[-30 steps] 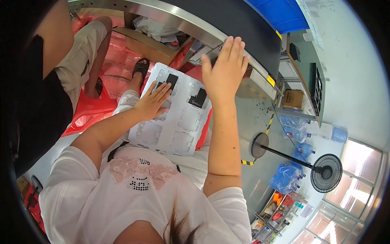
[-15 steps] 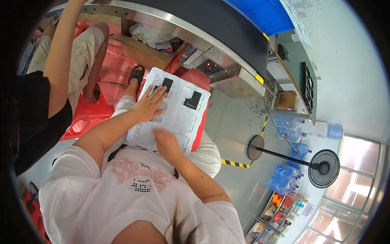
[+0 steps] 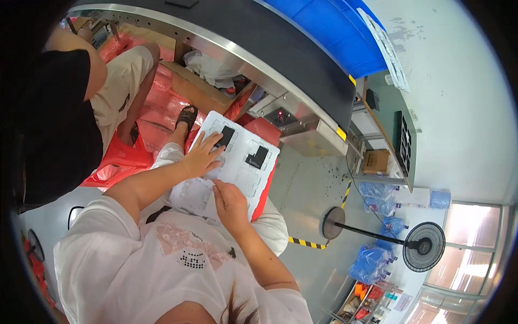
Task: The person places small black electronic components into a white foam tray, arranging them into designated slots. They handle the components one by one, transferring them from a black plastic tray to the white foam packaging, and then place the filled tray onto a nearby table.
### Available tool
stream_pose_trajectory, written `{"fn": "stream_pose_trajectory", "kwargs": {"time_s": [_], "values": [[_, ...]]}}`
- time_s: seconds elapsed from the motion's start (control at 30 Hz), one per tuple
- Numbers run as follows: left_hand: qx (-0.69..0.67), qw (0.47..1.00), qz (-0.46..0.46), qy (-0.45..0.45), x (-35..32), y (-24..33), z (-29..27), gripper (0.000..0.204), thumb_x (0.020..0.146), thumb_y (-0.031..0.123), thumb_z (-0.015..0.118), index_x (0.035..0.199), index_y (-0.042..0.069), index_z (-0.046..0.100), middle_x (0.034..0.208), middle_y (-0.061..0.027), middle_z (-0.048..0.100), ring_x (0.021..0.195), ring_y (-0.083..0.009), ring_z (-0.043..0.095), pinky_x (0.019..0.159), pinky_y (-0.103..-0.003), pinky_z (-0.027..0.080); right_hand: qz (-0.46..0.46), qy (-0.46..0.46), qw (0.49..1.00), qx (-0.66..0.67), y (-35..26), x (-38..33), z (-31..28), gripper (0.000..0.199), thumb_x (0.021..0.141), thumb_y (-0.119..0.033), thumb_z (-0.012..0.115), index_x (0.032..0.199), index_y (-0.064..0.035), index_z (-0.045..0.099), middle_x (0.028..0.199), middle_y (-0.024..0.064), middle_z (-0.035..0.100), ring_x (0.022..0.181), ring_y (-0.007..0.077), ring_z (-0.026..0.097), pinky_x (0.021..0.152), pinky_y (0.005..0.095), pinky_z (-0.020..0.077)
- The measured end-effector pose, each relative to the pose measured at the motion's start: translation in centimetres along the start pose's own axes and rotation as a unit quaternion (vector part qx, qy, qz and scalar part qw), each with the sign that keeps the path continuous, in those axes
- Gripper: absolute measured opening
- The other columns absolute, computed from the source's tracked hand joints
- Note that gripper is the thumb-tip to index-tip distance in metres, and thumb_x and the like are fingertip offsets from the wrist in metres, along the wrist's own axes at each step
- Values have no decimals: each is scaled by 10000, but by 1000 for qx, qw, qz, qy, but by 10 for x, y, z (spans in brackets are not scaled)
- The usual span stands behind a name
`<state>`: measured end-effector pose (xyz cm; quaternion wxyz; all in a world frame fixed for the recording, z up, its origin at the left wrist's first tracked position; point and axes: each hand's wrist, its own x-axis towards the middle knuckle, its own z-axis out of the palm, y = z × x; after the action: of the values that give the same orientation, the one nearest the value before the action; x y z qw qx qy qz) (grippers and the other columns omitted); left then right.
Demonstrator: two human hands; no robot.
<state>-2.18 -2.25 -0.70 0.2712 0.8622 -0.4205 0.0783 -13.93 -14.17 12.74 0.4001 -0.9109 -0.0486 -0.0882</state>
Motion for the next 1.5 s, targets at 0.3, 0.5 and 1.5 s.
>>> {"fn": "stream_pose_trajectory", "kwargs": {"time_s": [0.3,0.5,1.5], "values": [[34,915,95,390,167,-57,-197,477,667,-108,462,1109,43,554,1139,-146,542,1050,-337,512,896,-399,415,-24,154,987,-39,-34,179,-98,191,845,-178,579,824,6,626,772,134,624,679,244,595,637,306,462],[226,974,-17,27,220,-125,-248,260,777,120,496,982,117,656,891,-114,646,895,-253,611,708,-374,468,-238,164,921,-260,-15,352,-71,231,831,-211,592,886,9,637,827,159,627,684,264,582,640,321,453],[-375,920,-116,-3,97,26,-163,198,779,104,662,951,18,616,793,-16,597,757,-81,522,679,-243,437,231,7,966,117,94,45,-79,230,810,-41,563,1029,-43,634,933,31,612,816,102,533,749,235,418]]}}
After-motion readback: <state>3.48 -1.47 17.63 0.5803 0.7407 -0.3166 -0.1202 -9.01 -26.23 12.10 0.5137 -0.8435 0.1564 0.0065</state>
